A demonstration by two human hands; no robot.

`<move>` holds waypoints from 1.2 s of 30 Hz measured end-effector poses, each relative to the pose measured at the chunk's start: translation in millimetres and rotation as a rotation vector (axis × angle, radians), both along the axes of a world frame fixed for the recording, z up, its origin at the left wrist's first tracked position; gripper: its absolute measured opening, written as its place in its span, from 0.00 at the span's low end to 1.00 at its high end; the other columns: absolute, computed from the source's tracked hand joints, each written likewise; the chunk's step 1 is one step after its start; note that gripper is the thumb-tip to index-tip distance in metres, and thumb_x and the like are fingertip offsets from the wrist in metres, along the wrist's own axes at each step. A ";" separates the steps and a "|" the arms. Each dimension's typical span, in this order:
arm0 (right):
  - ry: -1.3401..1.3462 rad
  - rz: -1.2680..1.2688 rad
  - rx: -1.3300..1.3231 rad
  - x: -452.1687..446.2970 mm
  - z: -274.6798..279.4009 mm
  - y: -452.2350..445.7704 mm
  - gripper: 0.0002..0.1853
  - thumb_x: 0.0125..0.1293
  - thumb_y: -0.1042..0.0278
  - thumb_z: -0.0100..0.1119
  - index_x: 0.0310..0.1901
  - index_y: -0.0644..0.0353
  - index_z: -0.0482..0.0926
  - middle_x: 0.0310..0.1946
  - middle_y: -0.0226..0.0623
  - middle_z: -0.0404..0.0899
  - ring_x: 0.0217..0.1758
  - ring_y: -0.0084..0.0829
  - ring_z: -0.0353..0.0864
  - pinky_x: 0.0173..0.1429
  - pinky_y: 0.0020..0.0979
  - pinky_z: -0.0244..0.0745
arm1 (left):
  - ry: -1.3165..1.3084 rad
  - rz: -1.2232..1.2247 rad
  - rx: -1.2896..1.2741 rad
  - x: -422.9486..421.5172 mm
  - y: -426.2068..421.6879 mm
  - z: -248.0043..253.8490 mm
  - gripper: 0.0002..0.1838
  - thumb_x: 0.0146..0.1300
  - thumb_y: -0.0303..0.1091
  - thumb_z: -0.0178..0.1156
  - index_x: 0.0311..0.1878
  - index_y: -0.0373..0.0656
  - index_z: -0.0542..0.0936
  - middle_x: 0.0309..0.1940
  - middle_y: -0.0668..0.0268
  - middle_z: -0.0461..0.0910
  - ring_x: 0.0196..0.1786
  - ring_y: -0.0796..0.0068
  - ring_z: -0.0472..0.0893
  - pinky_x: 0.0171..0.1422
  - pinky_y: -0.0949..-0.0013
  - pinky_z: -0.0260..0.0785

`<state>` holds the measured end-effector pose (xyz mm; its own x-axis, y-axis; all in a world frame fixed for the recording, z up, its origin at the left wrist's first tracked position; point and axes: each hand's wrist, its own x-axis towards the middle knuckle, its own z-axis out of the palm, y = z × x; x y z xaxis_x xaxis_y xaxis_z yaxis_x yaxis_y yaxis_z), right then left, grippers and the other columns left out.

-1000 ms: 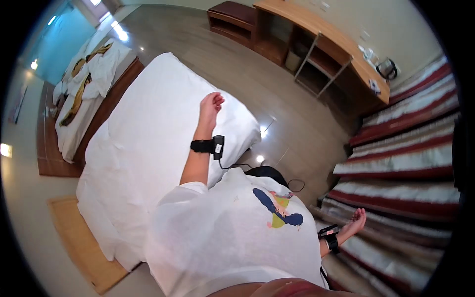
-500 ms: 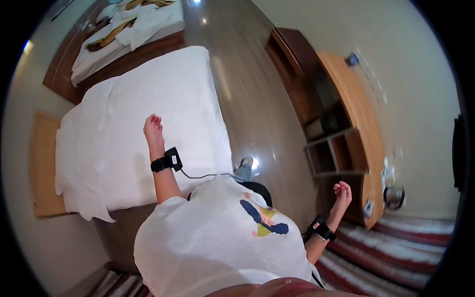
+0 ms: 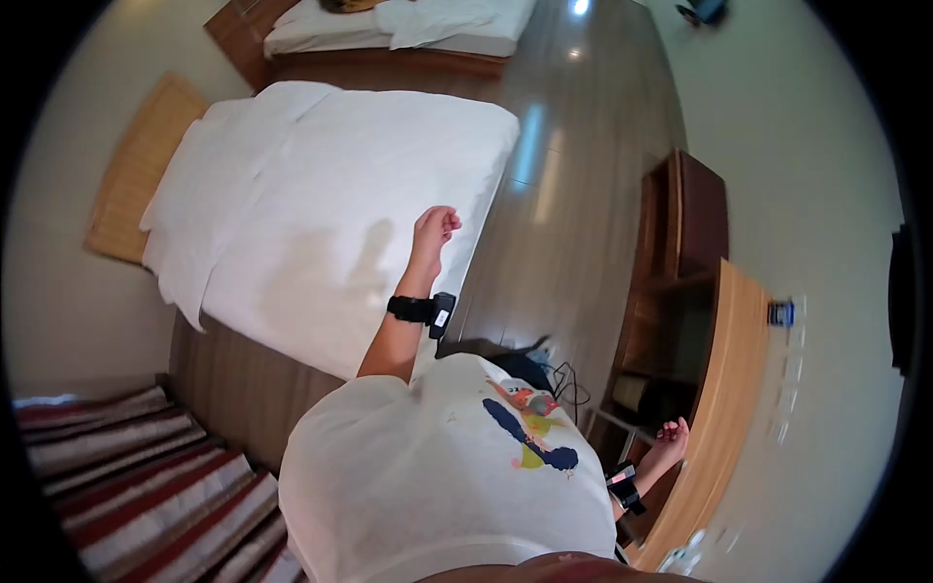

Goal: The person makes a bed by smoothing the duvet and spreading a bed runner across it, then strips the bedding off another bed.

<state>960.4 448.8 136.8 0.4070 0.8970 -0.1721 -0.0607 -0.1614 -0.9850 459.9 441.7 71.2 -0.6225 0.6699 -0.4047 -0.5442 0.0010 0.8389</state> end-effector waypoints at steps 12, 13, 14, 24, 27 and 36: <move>-0.084 0.227 0.064 -28.4 9.1 334.4 0.08 0.55 0.66 0.44 0.29 0.60 0.72 0.18 0.27 0.66 0.24 0.20 0.65 0.32 0.20 0.60 | -0.128 0.600 0.122 -11.8 105.8 15.2 0.08 0.51 0.34 0.45 0.26 0.42 0.71 0.19 0.71 0.70 0.24 0.81 0.71 0.25 0.83 0.58; -0.083 0.253 0.038 -39.3 1.3 370.5 0.08 0.55 0.66 0.44 0.30 0.60 0.71 0.18 0.29 0.67 0.24 0.20 0.65 0.32 0.20 0.60 | -0.077 0.600 0.098 -14.5 112.8 14.5 0.07 0.51 0.34 0.46 0.27 0.43 0.71 0.19 0.71 0.70 0.25 0.81 0.71 0.27 0.82 0.58; -0.079 0.285 0.041 -51.4 -10.1 395.0 0.08 0.55 0.66 0.44 0.30 0.60 0.71 0.18 0.29 0.67 0.24 0.20 0.65 0.32 0.20 0.60 | -0.027 0.601 0.072 -16.8 116.0 13.6 0.06 0.51 0.34 0.47 0.27 0.43 0.71 0.20 0.72 0.70 0.25 0.80 0.71 0.28 0.81 0.58; 0.029 0.865 0.169 -148.6 -23.9 460.8 0.08 0.57 0.68 0.41 0.32 0.60 0.71 0.16 0.27 0.67 0.23 0.18 0.65 0.32 0.19 0.60 | 0.050 1.251 0.035 -5.9 23.2 -24.1 0.07 0.49 0.35 0.47 0.26 0.43 0.71 0.18 0.72 0.71 0.23 0.83 0.70 0.20 0.84 0.54; 0.185 0.807 0.103 -144.7 -38.8 485.9 0.08 0.57 0.69 0.40 0.32 0.61 0.69 0.14 0.26 0.63 0.22 0.18 0.63 0.34 0.21 0.62 | -0.034 1.162 0.204 -13.7 47.9 -50.9 0.06 0.49 0.35 0.48 0.24 0.44 0.71 0.17 0.73 0.70 0.22 0.84 0.70 0.20 0.84 0.54; 0.261 0.804 -0.033 -266.5 -106.0 681.3 0.09 0.56 0.68 0.42 0.35 0.60 0.69 0.14 0.26 0.62 0.21 0.18 0.63 0.34 0.20 0.62 | 0.037 0.465 -0.011 -113.1 352.5 -45.9 0.08 0.52 0.35 0.45 0.25 0.42 0.71 0.18 0.72 0.68 0.23 0.84 0.68 0.26 0.83 0.57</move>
<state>693.9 1130.1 30.8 -0.4097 0.8894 -0.2029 -0.1399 -0.2810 -0.9494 346.7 794.2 25.3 -0.8700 0.3117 -0.3821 -0.4587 -0.2272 0.8590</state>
